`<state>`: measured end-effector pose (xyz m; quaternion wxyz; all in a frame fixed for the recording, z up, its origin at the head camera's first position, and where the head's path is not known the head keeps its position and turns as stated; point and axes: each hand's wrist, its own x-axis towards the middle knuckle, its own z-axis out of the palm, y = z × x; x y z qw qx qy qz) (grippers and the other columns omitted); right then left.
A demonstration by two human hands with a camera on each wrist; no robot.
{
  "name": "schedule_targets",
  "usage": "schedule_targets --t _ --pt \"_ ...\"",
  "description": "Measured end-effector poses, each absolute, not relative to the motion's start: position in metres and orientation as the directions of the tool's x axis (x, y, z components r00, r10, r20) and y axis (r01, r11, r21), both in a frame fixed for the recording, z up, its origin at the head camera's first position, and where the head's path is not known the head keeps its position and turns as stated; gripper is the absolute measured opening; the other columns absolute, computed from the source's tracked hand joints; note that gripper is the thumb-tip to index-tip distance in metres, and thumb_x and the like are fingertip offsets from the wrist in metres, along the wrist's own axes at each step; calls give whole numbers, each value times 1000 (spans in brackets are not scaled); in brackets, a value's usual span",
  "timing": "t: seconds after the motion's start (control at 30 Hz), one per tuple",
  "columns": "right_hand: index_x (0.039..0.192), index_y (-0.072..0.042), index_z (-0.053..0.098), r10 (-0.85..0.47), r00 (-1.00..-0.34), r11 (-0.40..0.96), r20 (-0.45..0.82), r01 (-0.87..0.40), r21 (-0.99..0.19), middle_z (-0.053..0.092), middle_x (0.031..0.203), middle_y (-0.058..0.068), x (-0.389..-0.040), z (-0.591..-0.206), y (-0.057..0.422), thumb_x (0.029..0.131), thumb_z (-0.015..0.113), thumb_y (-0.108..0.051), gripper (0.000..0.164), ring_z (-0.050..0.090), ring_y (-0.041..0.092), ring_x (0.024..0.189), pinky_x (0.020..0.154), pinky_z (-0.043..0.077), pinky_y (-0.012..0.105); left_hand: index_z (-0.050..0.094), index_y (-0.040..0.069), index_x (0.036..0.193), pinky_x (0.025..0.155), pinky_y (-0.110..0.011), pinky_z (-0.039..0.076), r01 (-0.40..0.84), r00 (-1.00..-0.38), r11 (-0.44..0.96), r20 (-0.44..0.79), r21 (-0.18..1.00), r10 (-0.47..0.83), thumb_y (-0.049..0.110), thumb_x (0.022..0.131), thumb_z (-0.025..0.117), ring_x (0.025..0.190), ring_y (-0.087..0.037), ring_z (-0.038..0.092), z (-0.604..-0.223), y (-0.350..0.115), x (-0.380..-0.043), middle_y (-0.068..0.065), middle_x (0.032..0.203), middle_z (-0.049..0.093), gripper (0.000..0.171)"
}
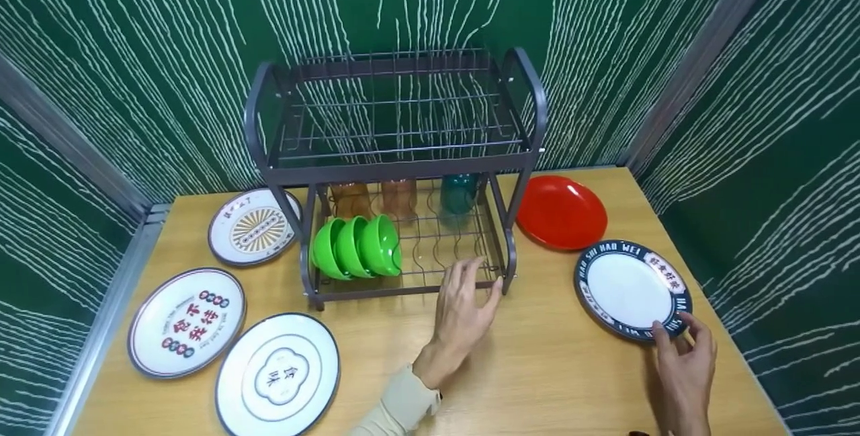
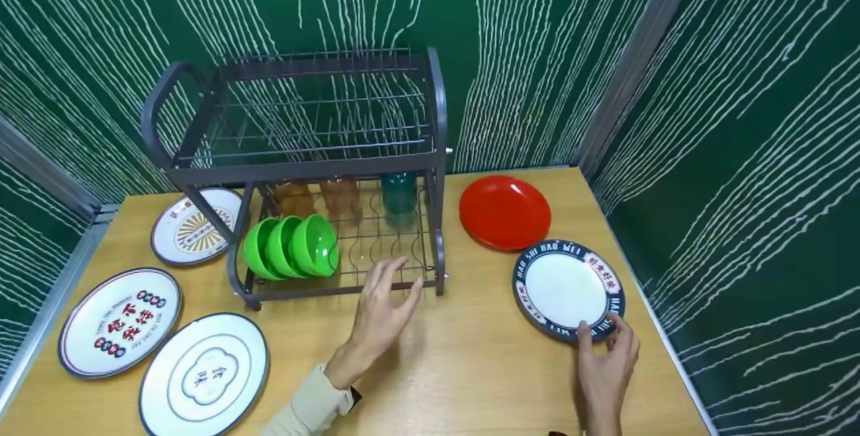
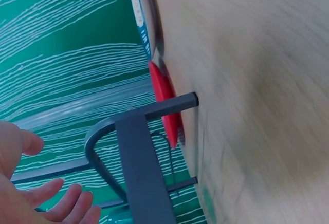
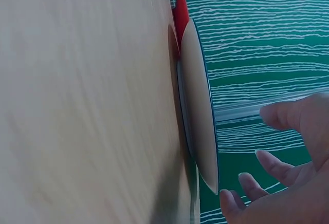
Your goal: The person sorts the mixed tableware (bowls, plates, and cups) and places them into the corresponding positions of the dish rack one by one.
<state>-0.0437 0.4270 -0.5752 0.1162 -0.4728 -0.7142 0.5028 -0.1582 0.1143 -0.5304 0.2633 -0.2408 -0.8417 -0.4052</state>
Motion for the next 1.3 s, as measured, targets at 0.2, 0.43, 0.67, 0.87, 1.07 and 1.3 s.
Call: schedule_targets --t 0.2,0.43,0.67,0.87,1.07,1.3 --pt "152 -24 10 789 -545 93 -283 561 -822 4 158 7 -47 -580 436 93 54 -43 77 6 28 144 113 21 45 58 6 120 84 -29 49 586 -779 559 598 586 189 31 88 66 99 -18 56 -536 126 -163 -5 108 58 41" --pt "153 -21 0 772 -568 111 -286 564 -818 -2 158 12 -54 -582 441 93 54 -44 84 9 32 143 114 17 47 53 7 128 88 -30 49 520 -838 544 516 659 176 34 89 65 104 -18 55 -538 141 -168 -7 113 58 49" --pt "152 -16 -5 757 -595 143 -270 555 -820 -5 157 14 -57 -583 440 91 56 -47 92 0 31 143 115 3 48 50 5 130 84 -32 51 503 -854 493 495 710 158 33 89 65 105 -19 57 -541 155 -173 -6 113 57 53" --pt "150 -20 -16 755 -570 72 -325 565 -822 -14 157 13 -61 -581 441 91 56 -48 98 -4 31 143 114 3 48 49 4 131 86 -35 50 449 -892 430 424 783 158 33 90 64 107 -20 56 -544 164 -177 -8 116 57 53" --pt "146 -25 -26 756 -508 -64 -412 569 -820 -9 157 14 -63 -583 446 96 51 -35 92 5 30 143 115 9 44 51 6 129 88 -35 48 410 -912 370 379 834 155 30 93 61 107 -22 55 -548 171 -182 -10 114 58 44" --pt "147 -17 -24 741 -474 -126 -475 597 -793 -1 157 18 -66 -583 454 99 47 -23 86 12 30 143 115 13 44 53 6 123 76 -28 49 442 -897 346 418 828 145 22 98 53 90 -15 57 -545 179 -186 -2 97 61 30"
